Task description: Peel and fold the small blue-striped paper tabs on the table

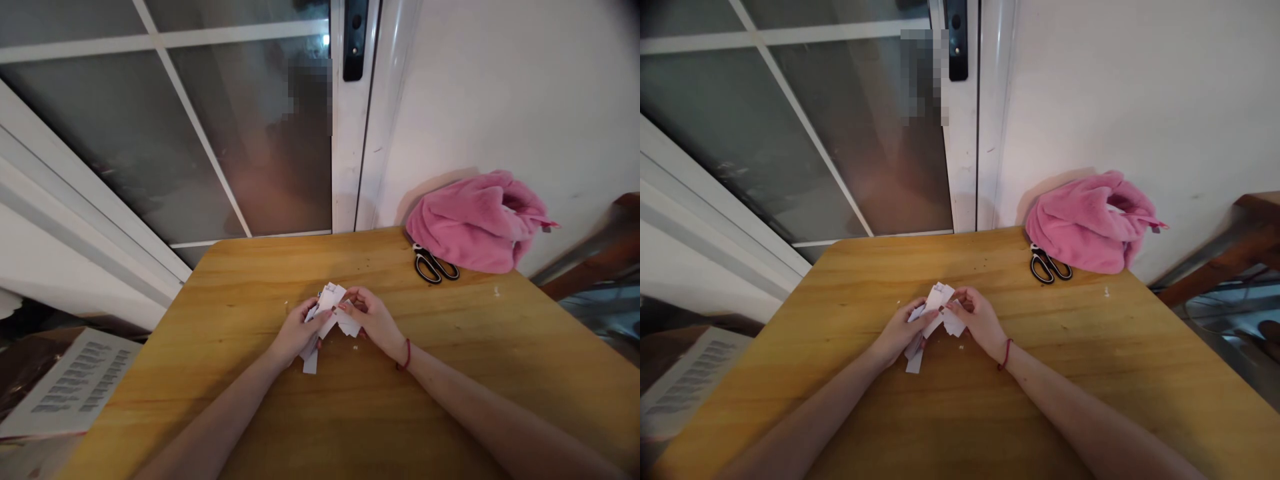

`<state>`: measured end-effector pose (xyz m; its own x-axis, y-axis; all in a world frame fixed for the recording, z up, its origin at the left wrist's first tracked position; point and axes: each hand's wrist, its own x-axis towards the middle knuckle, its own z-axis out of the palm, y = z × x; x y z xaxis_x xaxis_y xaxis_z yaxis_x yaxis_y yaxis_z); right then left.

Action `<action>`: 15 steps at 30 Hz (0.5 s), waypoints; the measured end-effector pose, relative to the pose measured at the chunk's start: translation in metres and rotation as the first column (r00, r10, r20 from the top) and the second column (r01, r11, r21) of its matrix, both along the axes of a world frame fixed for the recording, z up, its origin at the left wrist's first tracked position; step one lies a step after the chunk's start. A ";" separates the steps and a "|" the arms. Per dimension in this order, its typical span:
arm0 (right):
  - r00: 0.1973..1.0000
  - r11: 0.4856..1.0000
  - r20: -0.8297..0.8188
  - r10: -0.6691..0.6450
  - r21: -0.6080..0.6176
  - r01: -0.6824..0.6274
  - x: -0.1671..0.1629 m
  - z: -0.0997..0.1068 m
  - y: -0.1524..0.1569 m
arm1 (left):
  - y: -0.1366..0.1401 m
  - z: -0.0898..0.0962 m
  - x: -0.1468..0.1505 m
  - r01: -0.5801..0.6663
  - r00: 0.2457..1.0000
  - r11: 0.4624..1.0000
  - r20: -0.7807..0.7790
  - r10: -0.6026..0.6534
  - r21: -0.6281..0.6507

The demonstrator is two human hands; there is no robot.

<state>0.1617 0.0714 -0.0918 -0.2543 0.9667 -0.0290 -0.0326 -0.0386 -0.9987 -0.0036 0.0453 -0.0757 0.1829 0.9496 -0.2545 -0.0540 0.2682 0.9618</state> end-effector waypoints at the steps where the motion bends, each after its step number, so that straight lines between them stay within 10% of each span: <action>1: 1.000 1.000 0.008 -0.026 0.004 0.026 0.000 0.001 0.000 | 0.000 -0.001 0.000 -0.008 1.000 1.000 0.001 0.008 0.004; 15: 0.986 0.984 -0.028 -0.163 0.061 0.165 0.003 -0.008 0.006 | 0.003 -0.003 -0.003 0.141 0.968 0.986 0.196 -0.156 0.090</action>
